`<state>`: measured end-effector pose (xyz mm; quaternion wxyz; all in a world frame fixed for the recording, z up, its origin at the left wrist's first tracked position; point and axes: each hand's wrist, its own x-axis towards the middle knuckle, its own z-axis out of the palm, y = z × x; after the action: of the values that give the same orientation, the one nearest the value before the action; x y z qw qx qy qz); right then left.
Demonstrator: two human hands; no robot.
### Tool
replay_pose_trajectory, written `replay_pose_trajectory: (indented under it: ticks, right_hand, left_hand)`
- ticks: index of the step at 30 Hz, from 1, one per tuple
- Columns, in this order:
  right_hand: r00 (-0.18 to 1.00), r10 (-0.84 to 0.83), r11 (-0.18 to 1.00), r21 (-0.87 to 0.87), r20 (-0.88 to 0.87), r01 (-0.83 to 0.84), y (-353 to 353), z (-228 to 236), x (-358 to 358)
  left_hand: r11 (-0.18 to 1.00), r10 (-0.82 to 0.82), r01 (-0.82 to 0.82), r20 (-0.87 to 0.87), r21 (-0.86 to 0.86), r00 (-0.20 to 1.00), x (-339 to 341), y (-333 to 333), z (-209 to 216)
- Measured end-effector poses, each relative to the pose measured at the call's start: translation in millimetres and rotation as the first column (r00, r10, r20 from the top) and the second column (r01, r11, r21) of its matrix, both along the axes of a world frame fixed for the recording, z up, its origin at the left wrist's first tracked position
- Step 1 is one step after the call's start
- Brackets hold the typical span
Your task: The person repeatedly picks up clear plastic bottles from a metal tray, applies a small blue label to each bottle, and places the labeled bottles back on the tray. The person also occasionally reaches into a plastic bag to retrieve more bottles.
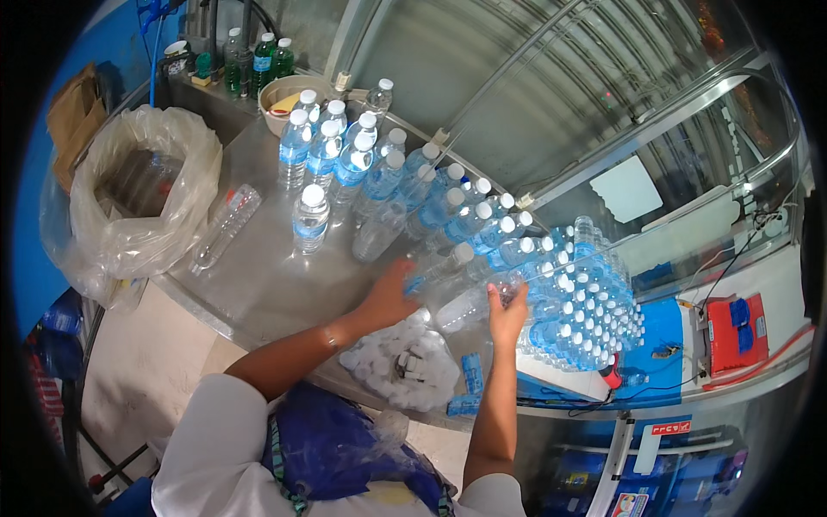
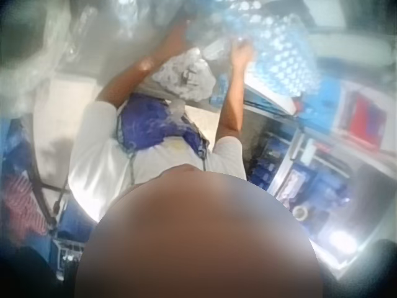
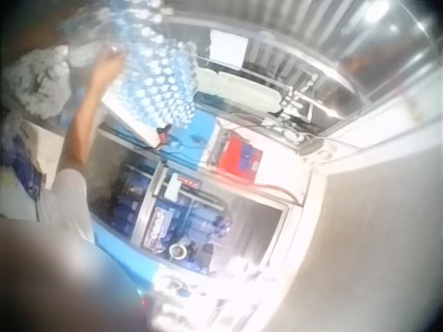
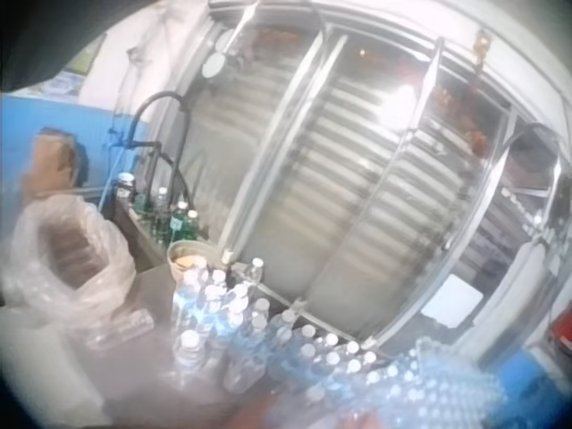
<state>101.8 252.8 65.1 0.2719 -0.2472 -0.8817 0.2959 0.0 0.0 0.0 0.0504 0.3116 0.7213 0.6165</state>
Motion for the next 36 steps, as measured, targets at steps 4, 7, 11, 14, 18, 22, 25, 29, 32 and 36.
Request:
replay_pose_trajectory:
  ticks: [4, 7, 11, 14, 18, 22, 25, 29, 32, 36]
  right_hand:
    - [0.994, -0.083, 0.508, -0.861, -0.070, -0.018, 1.3, -26.0, -2.4]
    - [0.985, -0.104, -0.076, -0.987, -0.136, -0.145, 2.2, -60.3, 6.7]
    - [0.935, -0.204, -0.601, -0.717, -0.289, -0.352, 8.4, -83.0, 18.4]
    - [0.895, -0.229, -0.662, -0.612, -0.384, -0.432, 11.6, -65.6, 27.2]
    - [0.870, -0.238, -0.712, -0.531, -0.433, -0.459, 8.5, -30.9, 34.5]
    - [0.836, -0.100, -0.685, -0.572, -0.540, -0.451, -3.1, 2.3, 37.9]
    - [0.994, 0.043, 0.289, -0.951, -0.104, -0.112, -12.2, 26.5, 42.2]
    - [0.998, -0.028, 0.892, -0.452, -0.051, 0.002, -20.8, 23.2, 23.6]
    - [0.992, -0.074, 0.988, -0.144, -0.102, 0.059, -24.4, 7.3, 9.3]
    - [0.985, -0.096, 0.994, 0.031, -0.141, 0.101, -28.4, -4.8, -2.9]
  left_hand:
    - [0.982, -0.149, 0.072, 0.482, 0.173, 0.863, 6.9, -41.5, 5.6]
    - [0.958, -0.240, 0.054, 0.684, 0.282, 0.688, 7.1, -58.9, 11.7]
    - [0.954, -0.282, 0.065, 0.800, 0.293, 0.529, -0.4, -70.9, 15.8]
    - [0.931, -0.278, -0.037, 0.775, 0.362, 0.567, 1.7, -74.4, 19.2]
    - [0.957, -0.272, 0.067, 0.783, 0.284, 0.559, 2.4, -75.9, 21.7]
    - [0.952, -0.303, 0.132, 0.772, 0.277, 0.560, 5.8, -75.3, 24.0]
    - [0.954, -0.294, 0.126, 0.759, 0.273, 0.581, 8.4, -72.5, 24.2]
    - [0.953, -0.300, 0.144, 0.762, 0.267, 0.573, 9.8, -71.1, 21.6]
    - [0.943, -0.331, 0.187, 0.716, 0.276, 0.615, 10.6, -68.9, 19.6]
    - [0.963, -0.270, 0.181, 0.666, 0.201, 0.695, 13.0, -64.1, 23.2]
